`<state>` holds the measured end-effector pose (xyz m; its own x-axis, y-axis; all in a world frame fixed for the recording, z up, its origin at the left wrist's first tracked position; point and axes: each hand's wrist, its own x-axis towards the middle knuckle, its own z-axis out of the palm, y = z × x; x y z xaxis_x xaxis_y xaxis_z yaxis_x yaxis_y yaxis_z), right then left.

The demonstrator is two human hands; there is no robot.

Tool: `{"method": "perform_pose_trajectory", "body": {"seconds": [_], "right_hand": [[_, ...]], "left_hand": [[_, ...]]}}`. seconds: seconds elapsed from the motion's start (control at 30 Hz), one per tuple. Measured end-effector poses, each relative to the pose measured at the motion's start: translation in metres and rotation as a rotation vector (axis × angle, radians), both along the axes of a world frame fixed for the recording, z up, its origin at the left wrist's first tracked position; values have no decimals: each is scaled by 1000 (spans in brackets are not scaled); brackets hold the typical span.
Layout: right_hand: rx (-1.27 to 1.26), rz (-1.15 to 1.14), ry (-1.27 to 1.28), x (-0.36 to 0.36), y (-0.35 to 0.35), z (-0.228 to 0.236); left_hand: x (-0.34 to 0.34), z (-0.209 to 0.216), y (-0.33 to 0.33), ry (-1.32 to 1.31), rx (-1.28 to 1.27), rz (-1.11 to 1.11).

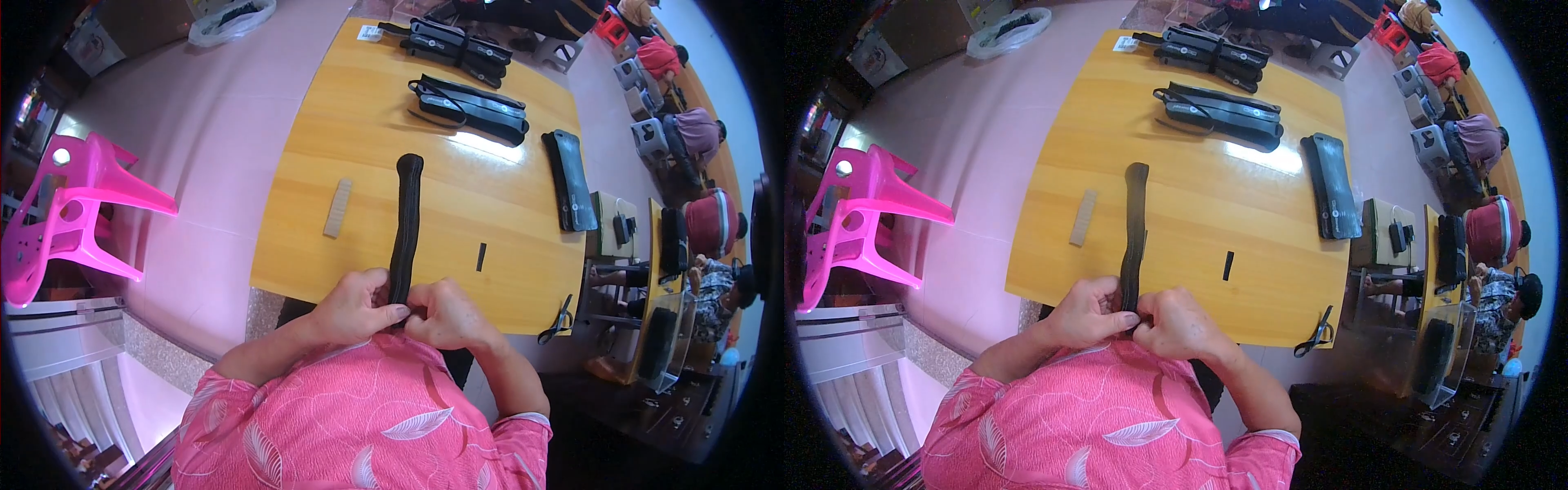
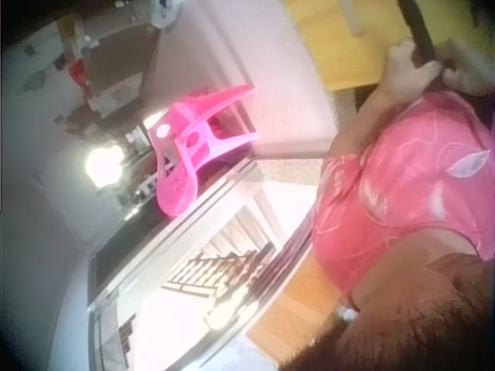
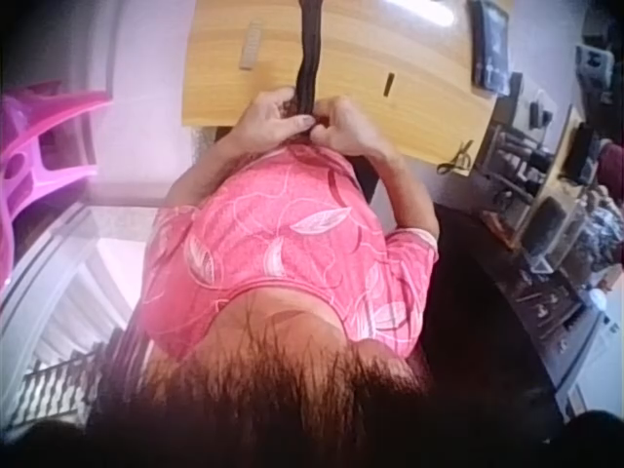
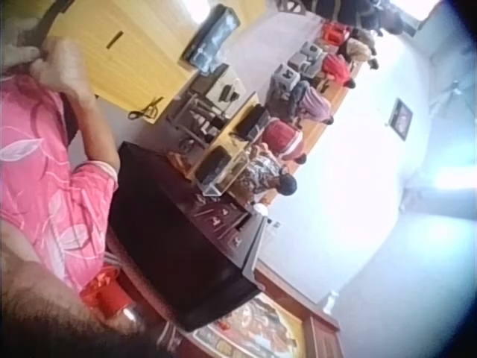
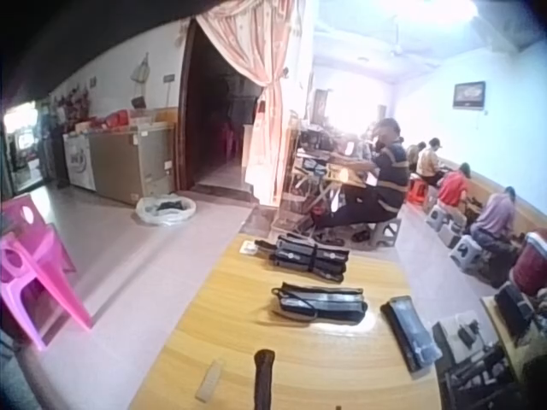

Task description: Manually assembling or inspecting black straps and plastic housing components on a workbench.

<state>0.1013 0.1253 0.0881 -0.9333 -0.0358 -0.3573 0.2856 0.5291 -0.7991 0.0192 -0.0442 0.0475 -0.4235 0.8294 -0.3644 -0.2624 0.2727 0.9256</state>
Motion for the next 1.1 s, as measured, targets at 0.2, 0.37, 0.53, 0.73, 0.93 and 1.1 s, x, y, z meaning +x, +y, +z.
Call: {"method": "perform_pose_trajectory", "body": {"seconds": [0.2, 0.37, 0.53, 0.73, 0.93, 1.1], "right_hand": [[66, 37, 27, -3, 0, 0], [263, 107, 14, -5, 4, 14], [210, 218, -116, -4, 10, 17], [54, 156, -156, -5, 10, 7], [216, 64, -91, -8, -5, 2], [293, 12, 191, 1, -11, -8]], "left_hand": [[-2, -7, 2, -157, 187, 37], [8, -5, 4, -105, 174, 149], [16, -6, 2, -147, 153, 107], [23, -13, 2, -52, 148, 167], [16, -13, 6, 23, 177, 221], [12, -19, 6, -8, 186, 302]]}}
